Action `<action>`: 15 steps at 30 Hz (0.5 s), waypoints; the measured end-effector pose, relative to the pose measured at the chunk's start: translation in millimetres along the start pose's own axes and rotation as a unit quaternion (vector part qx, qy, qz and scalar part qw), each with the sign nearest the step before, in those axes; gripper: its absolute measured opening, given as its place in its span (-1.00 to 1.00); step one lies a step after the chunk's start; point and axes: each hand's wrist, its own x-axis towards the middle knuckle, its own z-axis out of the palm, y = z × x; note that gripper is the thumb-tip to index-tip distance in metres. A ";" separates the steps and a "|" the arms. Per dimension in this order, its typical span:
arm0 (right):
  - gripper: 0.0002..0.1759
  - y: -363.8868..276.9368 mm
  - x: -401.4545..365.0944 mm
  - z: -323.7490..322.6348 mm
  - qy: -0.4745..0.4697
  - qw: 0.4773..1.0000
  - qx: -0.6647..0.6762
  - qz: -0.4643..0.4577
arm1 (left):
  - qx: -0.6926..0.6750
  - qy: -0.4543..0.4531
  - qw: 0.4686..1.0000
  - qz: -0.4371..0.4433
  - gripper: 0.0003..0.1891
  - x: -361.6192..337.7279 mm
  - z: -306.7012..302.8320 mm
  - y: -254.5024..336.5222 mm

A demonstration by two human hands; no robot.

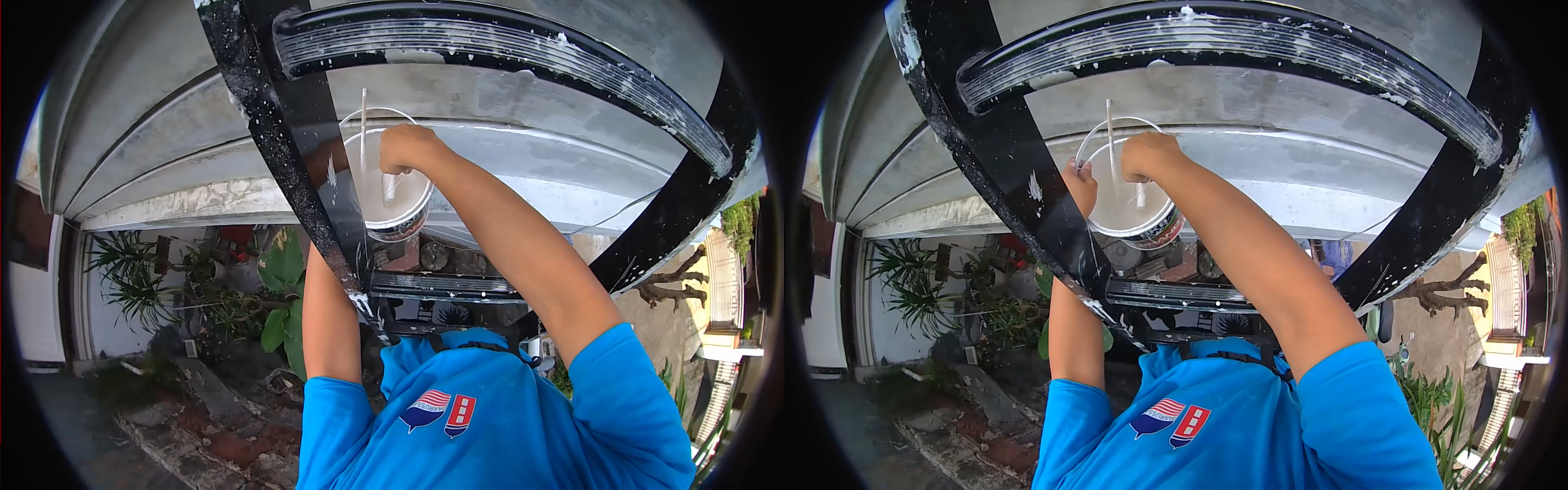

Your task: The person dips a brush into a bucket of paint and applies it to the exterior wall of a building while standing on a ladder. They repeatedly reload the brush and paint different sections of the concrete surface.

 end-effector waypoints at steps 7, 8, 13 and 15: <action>-0.63 -4.1 10.4 25.3 0.055 0.997 -0.043 -0.045 | 0.022 0.017 1.000 0.015 -0.79 -0.7 2.1 -1.0; -0.64 -3.7 10.2 25.4 0.066 0.996 -0.040 -0.050 | 0.026 0.019 0.999 0.011 -0.78 0.3 2.1 -0.4; -0.69 0.1 -31.4 -5.7 0.113 0.992 -0.026 -0.059 | 0.011 -0.006 1.000 -0.026 -0.73 -2.7 -3.0 6.7; -0.73 8.7 -47.4 -10.8 0.139 0.987 -0.024 -0.080 | 0.033 -0.013 0.999 -0.020 -0.74 0.0 -5.4 6.0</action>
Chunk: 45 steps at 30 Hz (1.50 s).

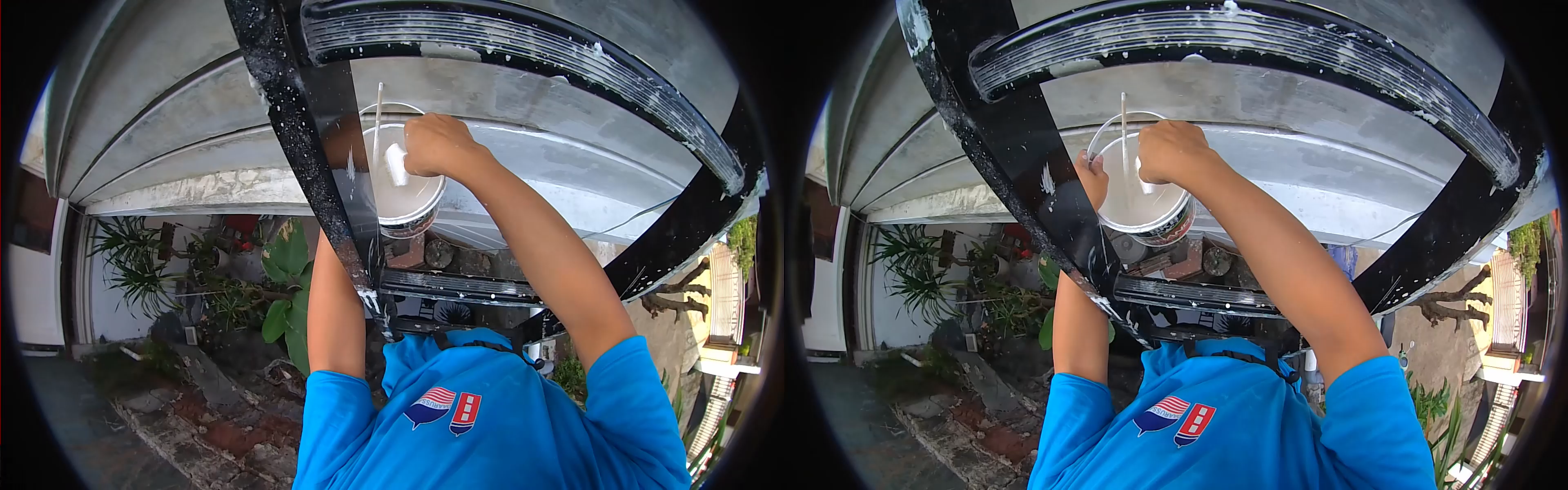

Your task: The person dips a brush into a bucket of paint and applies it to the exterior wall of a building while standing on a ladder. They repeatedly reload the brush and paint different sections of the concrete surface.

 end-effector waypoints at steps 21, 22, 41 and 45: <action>-0.75 35.9 -68.2 12.8 0.016 0.973 0.222 0.057 | 0.011 -0.019 1.000 -0.017 -0.67 -0.5 -1.9 2.3; -0.66 37.7 -62.8 27.9 0.065 0.971 0.227 0.025 | 0.016 -0.025 0.999 -0.023 -0.67 -2.8 -6.0 6.4; -0.57 33.0 -61.4 24.1 0.010 0.811 0.539 0.228 | 0.038 -0.020 0.999 0.006 -0.74 -2.2 -5.1 7.7; -0.56 36.2 -69.0 17.4 0.019 0.855 0.491 0.165 | 0.025 0.043 0.998 0.037 -0.74 -3.5 4.5 -6.2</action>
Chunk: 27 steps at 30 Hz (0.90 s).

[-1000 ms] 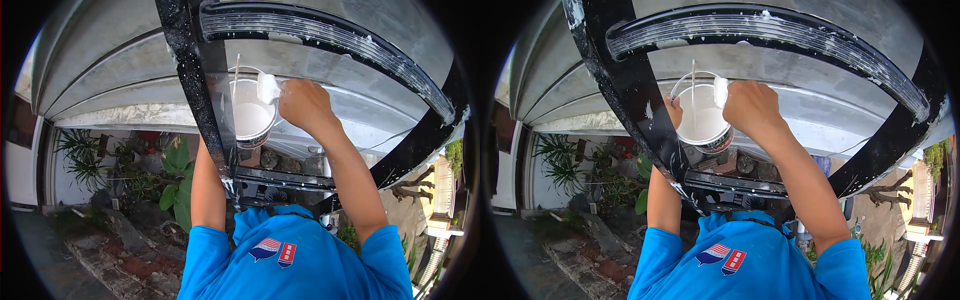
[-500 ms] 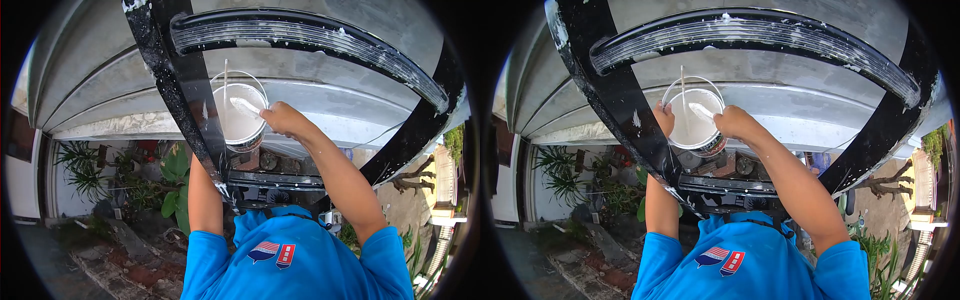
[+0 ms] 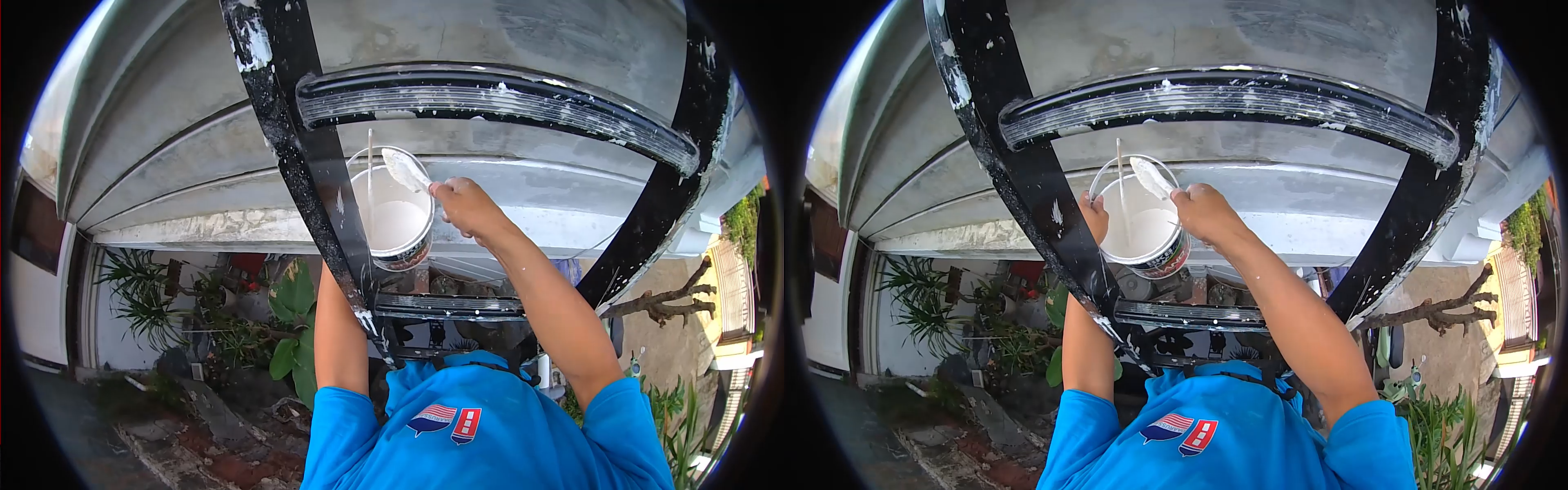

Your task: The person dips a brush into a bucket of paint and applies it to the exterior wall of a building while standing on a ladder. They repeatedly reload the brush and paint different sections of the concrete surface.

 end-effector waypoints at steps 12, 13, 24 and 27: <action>-0.58 34.2 -201.7 -86.4 0.026 0.959 0.112 -0.259 | -0.026 -0.015 0.999 -0.011 -0.71 -4.5 -17.2 17.6; -0.58 31.1 -222.9 -96.8 0.068 0.950 0.129 -0.278 | -0.016 -0.043 0.999 -0.026 -0.72 -6.7 -25.0 25.1; -0.62 19.7 -259.1 -238.1 0.480 0.756 0.216 -0.388 | 0.017 -0.025 0.999 0.015 -0.67 -2.1 -10.2 8.8; -0.61 0.9 -218.7 -271.3 0.523 0.754 0.051 -0.394 | 0.012 -0.031 0.999 0.016 -0.67 -2.8 -9.5 7.3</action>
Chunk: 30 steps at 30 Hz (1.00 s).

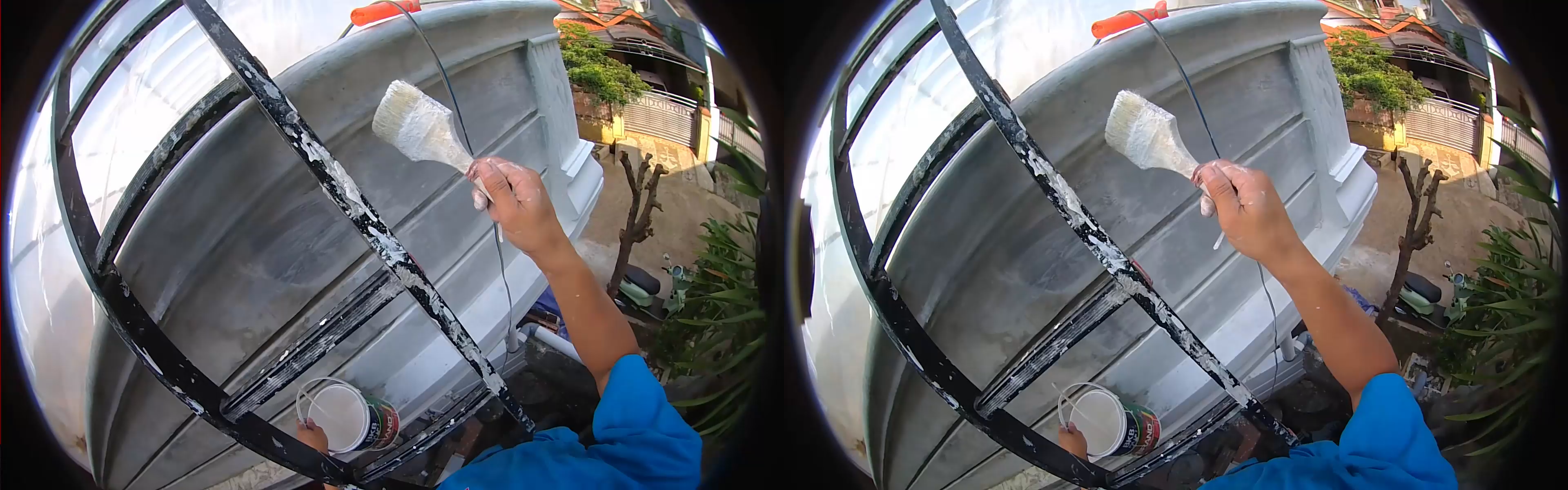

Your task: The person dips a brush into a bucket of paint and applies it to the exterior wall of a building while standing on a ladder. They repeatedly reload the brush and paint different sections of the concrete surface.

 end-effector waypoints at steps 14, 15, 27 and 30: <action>-0.64 12.8 83.3 66.2 -0.024 0.998 -0.026 -0.061 | 0.033 -0.040 0.999 -0.010 -0.59 3.9 3.0 -8.4; -0.63 19.3 85.1 57.3 0.009 0.998 -0.037 -0.056 | 0.045 -0.037 0.998 -0.009 -0.59 2.9 1.2 -4.1; -0.66 32.7 55.8 95.8 0.026 0.996 0.088 -0.009 | -0.025 0.039 0.996 0.071 -0.72 11.4 22.9 -30.1; -0.65 29.0 55.8 106.8 -0.011 0.991 0.132 -0.027 | -0.016 0.025 0.998 0.057 -0.67 8.7 15.3 -15.7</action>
